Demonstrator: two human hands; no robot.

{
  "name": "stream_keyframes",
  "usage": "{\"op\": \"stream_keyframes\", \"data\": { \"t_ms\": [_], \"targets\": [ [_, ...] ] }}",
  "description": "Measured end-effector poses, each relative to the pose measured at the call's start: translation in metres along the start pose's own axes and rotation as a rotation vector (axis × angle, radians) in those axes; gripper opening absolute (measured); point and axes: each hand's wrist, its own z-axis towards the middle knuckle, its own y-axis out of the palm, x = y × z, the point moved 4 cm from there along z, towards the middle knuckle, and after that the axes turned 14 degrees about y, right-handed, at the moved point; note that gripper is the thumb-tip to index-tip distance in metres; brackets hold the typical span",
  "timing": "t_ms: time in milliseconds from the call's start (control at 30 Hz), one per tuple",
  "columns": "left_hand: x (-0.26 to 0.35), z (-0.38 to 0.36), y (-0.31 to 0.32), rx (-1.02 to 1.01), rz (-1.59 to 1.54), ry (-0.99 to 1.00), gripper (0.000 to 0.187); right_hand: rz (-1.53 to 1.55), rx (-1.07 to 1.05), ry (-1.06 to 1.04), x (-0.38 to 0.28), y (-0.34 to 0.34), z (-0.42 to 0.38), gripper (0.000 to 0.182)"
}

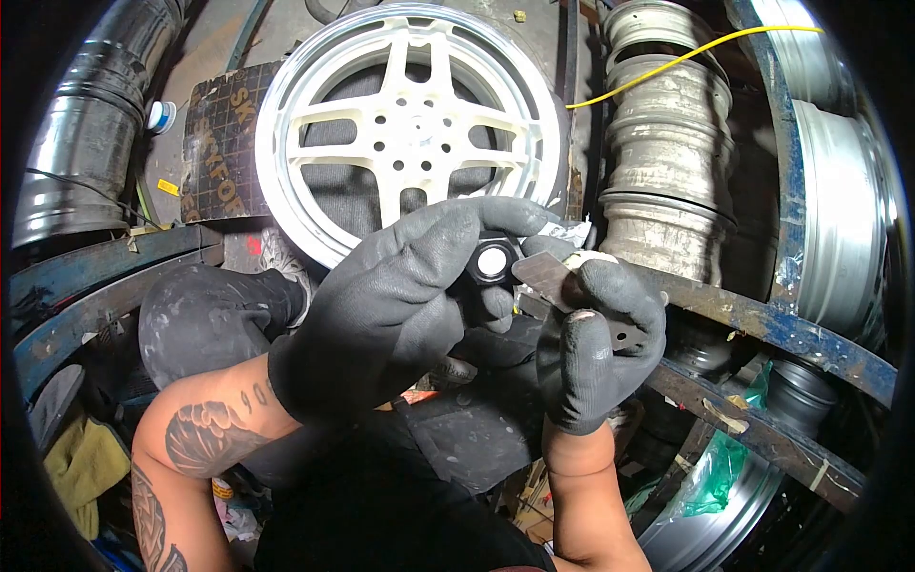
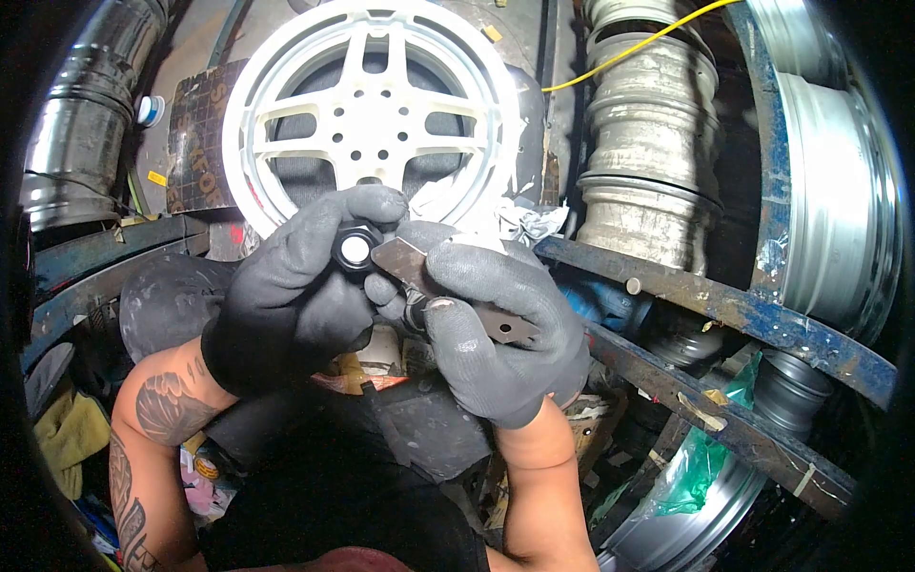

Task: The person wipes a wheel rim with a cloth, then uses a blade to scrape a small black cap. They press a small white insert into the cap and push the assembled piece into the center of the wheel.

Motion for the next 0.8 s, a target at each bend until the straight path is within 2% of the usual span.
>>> {"op": "stream_keyframes", "data": {
  "t_ms": [100,167,333,400,500,567,733,800],
  "targets": [
    [0.005,0.000,0.002,-0.101,0.274,0.095,0.043,-0.081,-0.004,-0.003,-0.001,-0.002,-0.001,0.023],
    [0.003,0.000,0.001,-0.059,0.204,0.053,0.044,-0.087,-0.003,0.015,-0.002,0.000,-0.001,0.023],
    [0.006,0.001,-0.003,-0.144,0.424,0.100,0.046,-0.039,0.006,0.014,0.000,0.001,-0.001,0.023],
    [0.008,0.002,-0.003,-0.153,0.458,0.070,0.047,-0.078,-0.008,-0.037,0.000,0.001,-0.001,0.024],
    [0.008,0.001,-0.001,-0.159,0.624,0.226,0.048,-0.237,-0.083,-0.160,0.004,-0.004,-0.001,0.027],
    [0.004,0.001,0.001,-0.114,0.517,0.187,0.049,-0.285,-0.107,-0.183,0.006,-0.006,-0.001,0.028],
    [0.005,0.000,-0.003,-0.128,0.640,0.224,0.049,-0.010,0.029,-0.050,0.001,0.006,0.000,0.023],
    [0.007,0.001,-0.001,-0.097,0.586,0.177,0.049,-0.080,0.019,-0.037,0.001,0.002,-0.001,0.023]
  ]
}}
